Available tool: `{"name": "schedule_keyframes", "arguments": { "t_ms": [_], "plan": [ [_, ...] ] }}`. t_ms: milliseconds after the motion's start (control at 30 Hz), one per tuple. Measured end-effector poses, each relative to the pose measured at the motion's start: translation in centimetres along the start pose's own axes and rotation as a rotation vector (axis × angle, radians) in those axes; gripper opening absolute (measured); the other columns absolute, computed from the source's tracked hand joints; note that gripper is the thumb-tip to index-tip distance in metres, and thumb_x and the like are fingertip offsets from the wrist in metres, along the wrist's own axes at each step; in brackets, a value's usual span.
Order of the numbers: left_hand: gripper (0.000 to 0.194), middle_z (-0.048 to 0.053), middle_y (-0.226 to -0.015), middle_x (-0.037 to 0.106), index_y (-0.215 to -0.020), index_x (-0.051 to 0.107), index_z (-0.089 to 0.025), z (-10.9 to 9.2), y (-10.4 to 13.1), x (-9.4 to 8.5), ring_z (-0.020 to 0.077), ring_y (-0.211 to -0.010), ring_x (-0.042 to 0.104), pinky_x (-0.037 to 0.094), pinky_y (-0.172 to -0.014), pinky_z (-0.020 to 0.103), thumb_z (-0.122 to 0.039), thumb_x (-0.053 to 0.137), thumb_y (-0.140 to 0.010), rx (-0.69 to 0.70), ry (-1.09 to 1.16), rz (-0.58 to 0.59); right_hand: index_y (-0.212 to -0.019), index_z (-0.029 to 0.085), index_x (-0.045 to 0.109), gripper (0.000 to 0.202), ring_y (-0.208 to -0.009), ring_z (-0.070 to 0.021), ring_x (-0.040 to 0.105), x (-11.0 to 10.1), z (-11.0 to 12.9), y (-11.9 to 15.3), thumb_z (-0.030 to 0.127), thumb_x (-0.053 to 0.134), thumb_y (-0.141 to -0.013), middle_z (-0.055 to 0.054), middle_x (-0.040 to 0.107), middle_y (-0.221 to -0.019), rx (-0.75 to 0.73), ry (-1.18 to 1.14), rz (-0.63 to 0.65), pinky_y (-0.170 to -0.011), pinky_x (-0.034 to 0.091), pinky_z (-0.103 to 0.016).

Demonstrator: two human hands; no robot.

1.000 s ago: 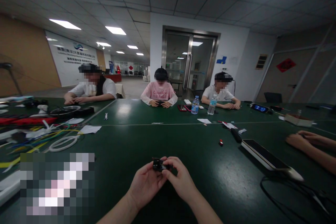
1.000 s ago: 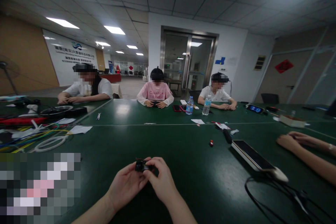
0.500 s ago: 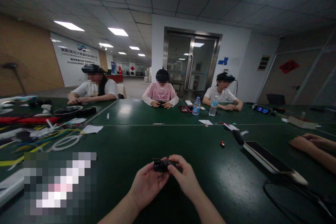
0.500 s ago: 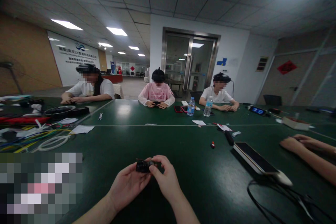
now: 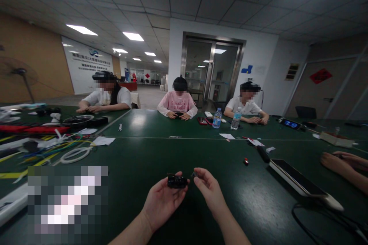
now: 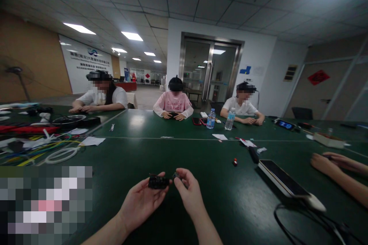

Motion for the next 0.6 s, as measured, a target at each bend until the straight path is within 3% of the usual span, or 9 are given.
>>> {"name": "schedule_keyframes", "arguments": {
  "t_ms": [300, 600],
  "plan": [
    [0.033, 0.018, -0.107, 0.062, -0.106, 0.058, -0.007, 0.0, 0.0, 0.1, 0.0222, -0.095, 0.061, 0.042, -0.089, 0.031, -0.028, 0.048, -0.082, 0.002, 0.025, -0.015, -0.097, 0.021, 0.062, 0.032, -0.099, -0.0239, 0.056, -1.0, -0.1, -0.2, 0.039, 0.063, -0.07, -0.006, 0.064, -0.099, 0.052, -0.052, -0.106, -0.086, 0.044, -0.038],
    [0.036, 0.019, -0.11, 0.062, -0.109, 0.056, -0.007, 0.1, -0.1, -0.2, 0.023, -0.097, 0.06, 0.042, -0.089, 0.032, -0.028, 0.048, -0.081, 0.022, 0.005, -0.041, -0.092, 0.021, 0.061, 0.029, -0.089, -0.0212, 0.056, -1.3, -0.6, -0.3, 0.039, 0.063, -0.069, -0.004, 0.062, -0.091, 0.03, -0.103, -0.186, -0.082, 0.044, -0.035]
  ]
}}
Point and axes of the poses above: each hand's wrist, its own y-axis away from the middle knuckle, its own x-axis out of the palm, z = x × y, the point moved 1 cm from there along -y, towards the middle knuckle
